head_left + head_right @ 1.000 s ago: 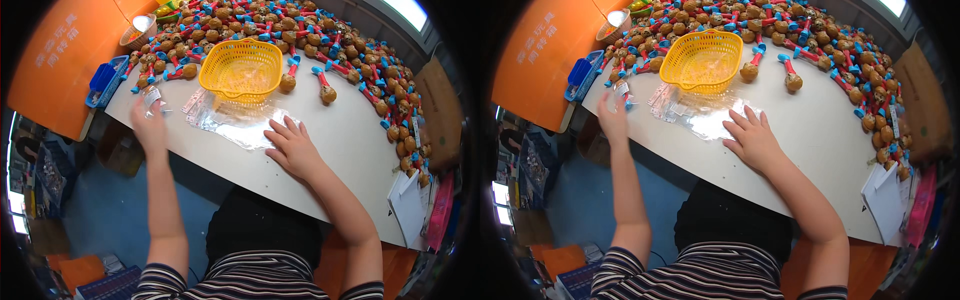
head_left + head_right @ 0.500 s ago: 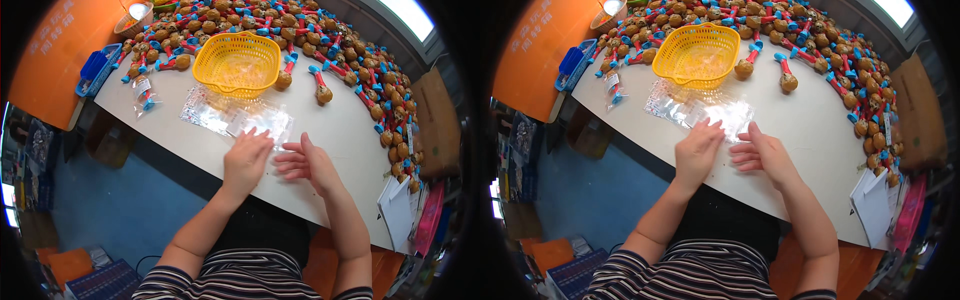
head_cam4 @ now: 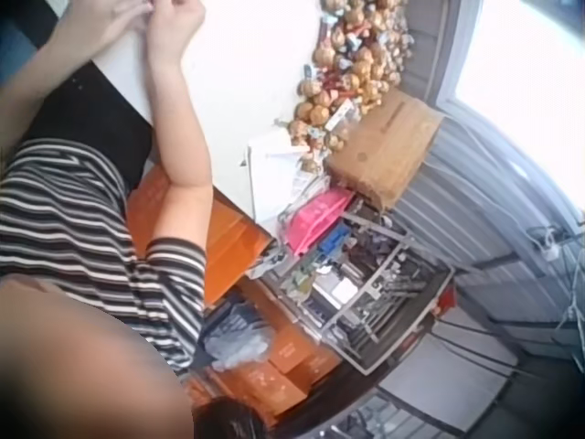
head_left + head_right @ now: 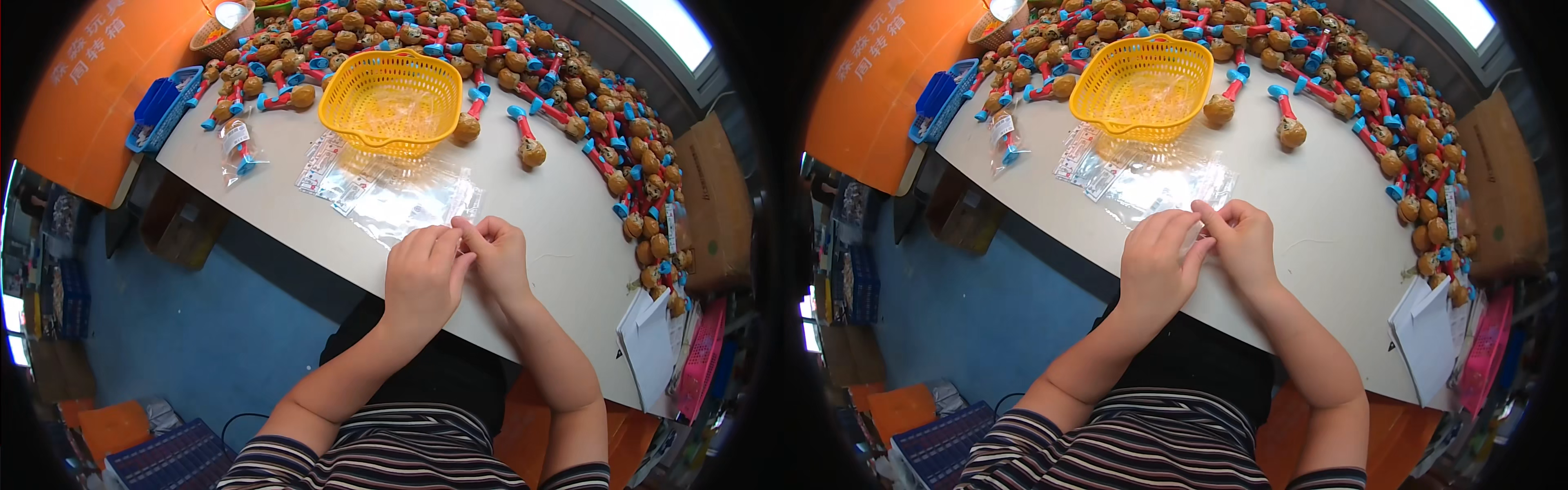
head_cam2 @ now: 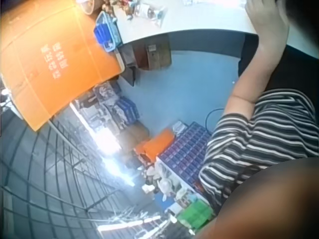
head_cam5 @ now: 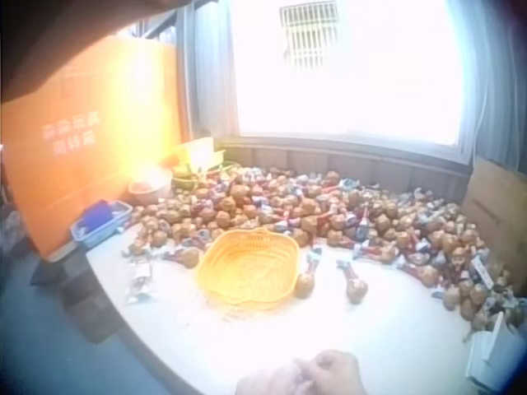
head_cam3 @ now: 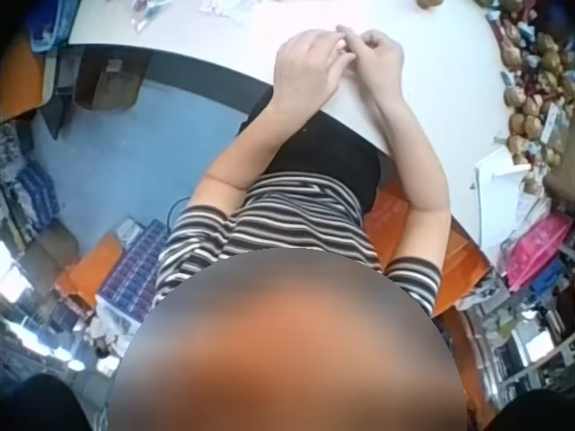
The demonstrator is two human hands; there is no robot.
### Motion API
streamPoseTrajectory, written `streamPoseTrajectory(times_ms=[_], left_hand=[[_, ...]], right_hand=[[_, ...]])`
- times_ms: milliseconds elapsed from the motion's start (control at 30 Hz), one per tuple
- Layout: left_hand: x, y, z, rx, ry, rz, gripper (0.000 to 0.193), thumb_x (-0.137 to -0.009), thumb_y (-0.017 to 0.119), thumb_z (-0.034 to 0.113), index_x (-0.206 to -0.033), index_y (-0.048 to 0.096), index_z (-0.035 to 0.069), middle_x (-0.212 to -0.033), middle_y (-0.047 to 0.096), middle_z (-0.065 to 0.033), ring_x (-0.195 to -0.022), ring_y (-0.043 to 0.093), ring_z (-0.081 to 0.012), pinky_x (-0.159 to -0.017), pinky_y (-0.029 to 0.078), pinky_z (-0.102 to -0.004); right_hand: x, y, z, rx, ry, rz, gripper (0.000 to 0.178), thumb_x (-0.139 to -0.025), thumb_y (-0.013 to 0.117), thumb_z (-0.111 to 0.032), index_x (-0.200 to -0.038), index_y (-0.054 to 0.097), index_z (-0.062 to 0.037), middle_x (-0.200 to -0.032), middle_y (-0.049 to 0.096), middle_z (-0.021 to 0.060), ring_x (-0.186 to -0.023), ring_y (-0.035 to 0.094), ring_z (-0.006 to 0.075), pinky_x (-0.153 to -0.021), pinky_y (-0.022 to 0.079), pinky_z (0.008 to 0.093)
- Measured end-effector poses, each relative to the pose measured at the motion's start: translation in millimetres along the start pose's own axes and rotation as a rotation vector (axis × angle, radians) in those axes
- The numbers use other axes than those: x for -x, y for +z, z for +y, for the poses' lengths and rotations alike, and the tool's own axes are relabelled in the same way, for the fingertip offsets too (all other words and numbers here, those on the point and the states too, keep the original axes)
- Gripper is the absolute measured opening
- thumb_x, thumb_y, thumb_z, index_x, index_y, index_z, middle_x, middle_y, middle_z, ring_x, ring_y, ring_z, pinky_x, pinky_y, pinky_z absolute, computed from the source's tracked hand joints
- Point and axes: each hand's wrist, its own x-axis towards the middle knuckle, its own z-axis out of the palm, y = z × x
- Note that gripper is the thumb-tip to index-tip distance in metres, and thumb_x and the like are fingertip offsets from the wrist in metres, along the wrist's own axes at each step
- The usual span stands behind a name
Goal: Pack small toy components into clear plastic bags.
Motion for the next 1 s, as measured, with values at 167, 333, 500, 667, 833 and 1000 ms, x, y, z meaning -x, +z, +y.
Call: streamPoseTrajectory(times_ms=[167, 333, 500, 667, 833, 1000], left_hand=[[-2, 8, -7, -0.026, -0.134, -0.065, 0.040, -0.074, 0.076, 0.011, -0.109, 0.060, 0.002, -0.093, 0.062, -0.0121, -0.083, 0.062, -0.0309, -0.074, 0.048, -0.0410], [-2, 14, -26, -0.058, -0.206, 0.029, 0.023, -0.077, 0.069, 0.005, -0.098, 0.063, 0.003, -0.081, 0.061, -0.0119, -0.075, 0.061, -0.0337, -0.067, 0.048, -0.0421], [1, 7, -23, -0.021, -0.148, -0.104, 0.011, -0.077, 0.069, 0.003, -0.087, 0.064, 0.002, -0.082, 0.064, -0.0118, -0.077, 0.064, -0.0308, -0.068, 0.051, -0.0388], [6, 11, -16, -0.037, -0.022, -0.092, 0.010, -0.077, 0.070, 0.000, -0.084, 0.063, 0.002, -0.081, 0.062, -0.0112, -0.072, 0.064, -0.0281, -0.065, 0.051, -0.0360], [7, 14, -19, 0.111, -0.110, -0.034, 0.011, -0.079, 0.069, -0.001, -0.088, 0.064, 0.002, -0.084, 0.060, -0.0105, -0.070, 0.064, -0.0240, -0.062, 0.051, -0.0332], [0, 28, -16, 0.144, -0.086, -0.045, 0.013, -0.079, 0.070, -0.001, -0.090, 0.065, 0.003, -0.082, 0.060, -0.0104, -0.068, 0.064, -0.0230, -0.061, 0.051, -0.0324]], right_hand=[[-1, 1, 2, -0.247, -0.039, 0.059, 0.033, -0.092, 0.072, -0.026, -0.073, 0.062, 0.0000, -0.068, 0.066, 0.0069, -0.059, 0.060, 0.0094, -0.054, 0.047, 0.0217], [-4, -8, -17, -0.058, 0.026, 0.013, 0.029, -0.093, 0.070, -0.024, -0.077, 0.064, -0.0006, -0.069, 0.066, 0.0046, -0.061, 0.060, 0.0082, -0.056, 0.047, 0.0223], [-77, -82, -36, 1.033, -0.679, 0.442, 0.014, -0.090, 0.062, -0.004, -0.103, 0.065, -0.0050, -0.094, 0.069, 0.0128, -0.076, 0.068, 0.0276, -0.066, 0.052, 0.0402], [-157, -145, -27, 1.320, -0.513, 0.216, 0.040, -0.084, 0.059, 0.006, -0.117, 0.065, -0.0157, -0.135, 0.055, 0.0128, -0.119, 0.057, 0.0310, -0.094, 0.051, 0.0389], [-161, -145, -17, 1.309, -0.815, 0.022, 0.033, -0.081, 0.066, 0.000, -0.111, 0.069, -0.0131, -0.138, 0.054, 0.0089, -0.128, 0.050, 0.0299, -0.101, 0.047, 0.0393], [-84, -138, -24, 1.093, -0.611, 0.050, 0.017, -0.091, 0.064, -0.011, -0.105, 0.068, -0.0030, -0.097, 0.065, 0.0063, -0.092, 0.062, 0.0178, -0.078, 0.051, 0.0311]])
